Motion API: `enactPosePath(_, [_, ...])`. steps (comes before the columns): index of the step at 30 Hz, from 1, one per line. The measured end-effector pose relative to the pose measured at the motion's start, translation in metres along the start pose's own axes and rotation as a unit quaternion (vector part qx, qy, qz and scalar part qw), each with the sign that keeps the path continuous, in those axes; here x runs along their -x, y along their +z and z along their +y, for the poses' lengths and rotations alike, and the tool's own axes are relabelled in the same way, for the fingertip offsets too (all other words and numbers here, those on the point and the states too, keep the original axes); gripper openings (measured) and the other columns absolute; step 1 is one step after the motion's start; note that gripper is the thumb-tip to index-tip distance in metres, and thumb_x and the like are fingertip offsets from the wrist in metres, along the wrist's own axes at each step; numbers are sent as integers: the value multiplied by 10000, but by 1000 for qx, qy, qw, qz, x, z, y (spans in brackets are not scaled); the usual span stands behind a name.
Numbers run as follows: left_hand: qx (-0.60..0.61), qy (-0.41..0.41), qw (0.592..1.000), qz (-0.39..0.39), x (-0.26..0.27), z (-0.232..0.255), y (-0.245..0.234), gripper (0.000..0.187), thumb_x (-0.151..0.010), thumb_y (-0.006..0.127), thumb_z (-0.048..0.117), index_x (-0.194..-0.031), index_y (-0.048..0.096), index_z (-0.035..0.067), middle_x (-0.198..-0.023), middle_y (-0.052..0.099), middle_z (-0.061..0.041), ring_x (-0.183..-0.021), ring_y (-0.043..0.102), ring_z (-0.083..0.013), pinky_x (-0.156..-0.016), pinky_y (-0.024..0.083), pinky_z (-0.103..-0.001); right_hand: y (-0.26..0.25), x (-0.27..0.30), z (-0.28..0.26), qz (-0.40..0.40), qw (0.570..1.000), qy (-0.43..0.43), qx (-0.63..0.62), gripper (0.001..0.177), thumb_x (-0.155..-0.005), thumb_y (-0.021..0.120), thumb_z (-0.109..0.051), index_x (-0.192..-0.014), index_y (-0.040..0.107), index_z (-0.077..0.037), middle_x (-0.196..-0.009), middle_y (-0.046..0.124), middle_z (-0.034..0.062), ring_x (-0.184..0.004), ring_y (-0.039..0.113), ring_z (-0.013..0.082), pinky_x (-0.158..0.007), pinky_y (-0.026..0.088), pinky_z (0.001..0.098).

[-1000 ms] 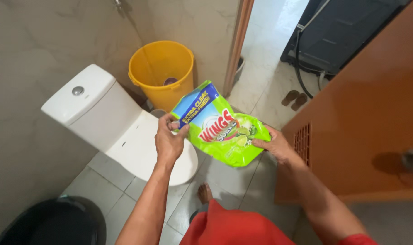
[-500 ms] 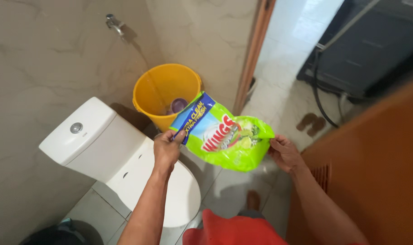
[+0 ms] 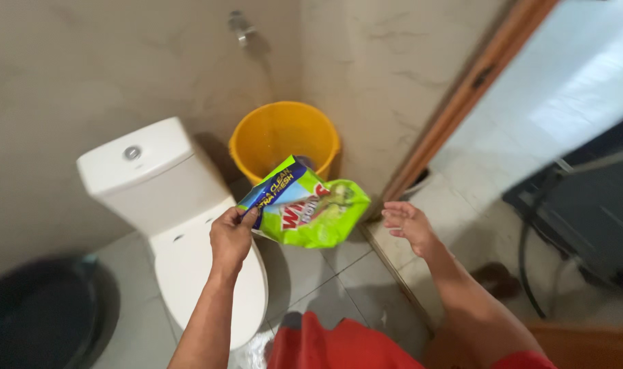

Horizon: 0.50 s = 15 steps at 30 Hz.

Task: The person picks up a detergent packet from a container, fills a purple scoop with water from a tap over a yellow bucket, and pours detergent into the water, mixing the solution by hand.

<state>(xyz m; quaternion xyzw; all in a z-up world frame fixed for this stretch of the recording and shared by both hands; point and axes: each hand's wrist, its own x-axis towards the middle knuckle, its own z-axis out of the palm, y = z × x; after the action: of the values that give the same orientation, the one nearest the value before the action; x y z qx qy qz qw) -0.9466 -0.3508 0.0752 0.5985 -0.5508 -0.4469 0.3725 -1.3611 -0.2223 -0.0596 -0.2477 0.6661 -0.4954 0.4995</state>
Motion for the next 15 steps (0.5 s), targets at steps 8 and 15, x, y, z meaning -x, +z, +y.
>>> enactPosePath(8, [-119, -77, 977, 159, -3, -16, -14, 266, -954, 659, 254, -1026, 756, 17, -833, 758, -177, -764, 735, -291, -784, 552, -408, 65, -86, -55, -98, 993, 41, 50, 374, -937, 695, -252, -1283, 646, -118, -1176, 733, 29, -929, 695, 152, -768, 543, 300])
enactPosePath(15, [-86, -96, 962, 243, -51, -38, -12, 316, -962, 628, 222, -1154, 746, 1, -863, 763, -206, -798, 755, -314, -811, 562, -407, 130, -162, -88, -145, 981, 56, 117, 328, -948, 683, -251, -1249, 663, -125, -1138, 744, 36, -907, 705, 155, -758, 566, 294])
